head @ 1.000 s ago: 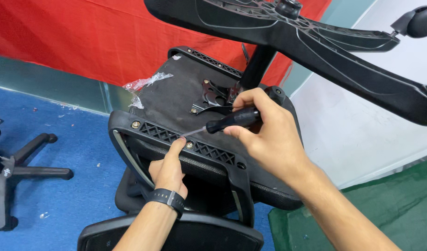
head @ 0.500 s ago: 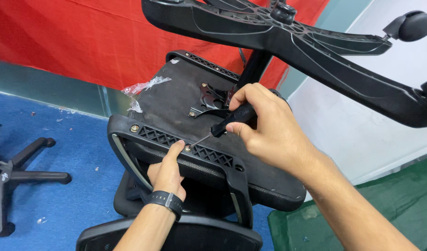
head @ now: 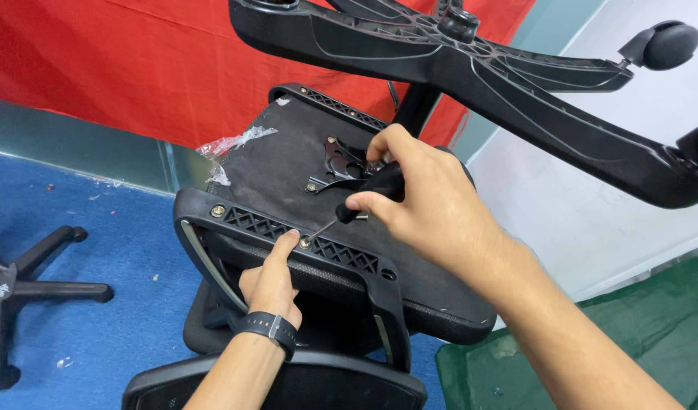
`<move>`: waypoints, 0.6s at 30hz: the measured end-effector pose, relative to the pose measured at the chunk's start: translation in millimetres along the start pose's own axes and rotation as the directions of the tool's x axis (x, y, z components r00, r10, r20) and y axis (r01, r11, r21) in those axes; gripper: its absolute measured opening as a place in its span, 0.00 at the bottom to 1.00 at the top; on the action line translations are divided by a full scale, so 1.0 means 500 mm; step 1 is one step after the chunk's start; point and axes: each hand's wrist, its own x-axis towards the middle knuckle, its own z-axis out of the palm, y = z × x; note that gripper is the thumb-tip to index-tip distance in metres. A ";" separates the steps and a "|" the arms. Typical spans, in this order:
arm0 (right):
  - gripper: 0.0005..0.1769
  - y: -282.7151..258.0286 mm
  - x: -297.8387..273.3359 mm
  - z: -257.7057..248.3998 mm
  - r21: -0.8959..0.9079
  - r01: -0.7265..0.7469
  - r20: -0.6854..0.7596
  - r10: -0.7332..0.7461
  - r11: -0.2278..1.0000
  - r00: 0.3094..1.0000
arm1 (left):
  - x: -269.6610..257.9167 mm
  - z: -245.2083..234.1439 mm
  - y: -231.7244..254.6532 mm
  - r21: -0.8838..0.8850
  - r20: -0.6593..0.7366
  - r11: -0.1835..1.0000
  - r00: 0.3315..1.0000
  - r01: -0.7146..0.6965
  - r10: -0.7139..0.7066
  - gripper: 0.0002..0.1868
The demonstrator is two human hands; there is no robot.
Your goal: The person attaches a black plastic frame to the underside of an office chair seat using a screwdriver and multiple screws. They align the frame, insert screws into the mounting holes, and tighten each screw to secure the frame to the seat.
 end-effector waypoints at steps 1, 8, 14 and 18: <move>0.26 -0.001 0.002 0.002 -0.050 -0.013 0.017 0.014 0.999 1.000 | 0.000 0.001 0.000 0.002 -0.001 1.000 1.000 0.001 -0.001 0.19; 0.17 0.008 0.016 0.002 0.061 0.334 -0.057 -0.331 0.941 0.942 | 0.006 0.000 -0.001 0.067 -0.056 0.998 0.998 0.019 -0.015 0.22; 0.18 -0.004 0.028 0.020 -0.126 0.207 -0.071 -0.217 0.970 0.974 | 0.005 0.000 -0.005 -0.010 -0.014 1.000 1.000 0.007 -0.007 0.23; 0.16 -0.004 0.033 0.016 -0.189 0.093 0.030 -0.089 0.977 0.996 | 0.003 0.000 -0.002 0.020 -0.039 1.000 0.999 0.018 -0.018 0.23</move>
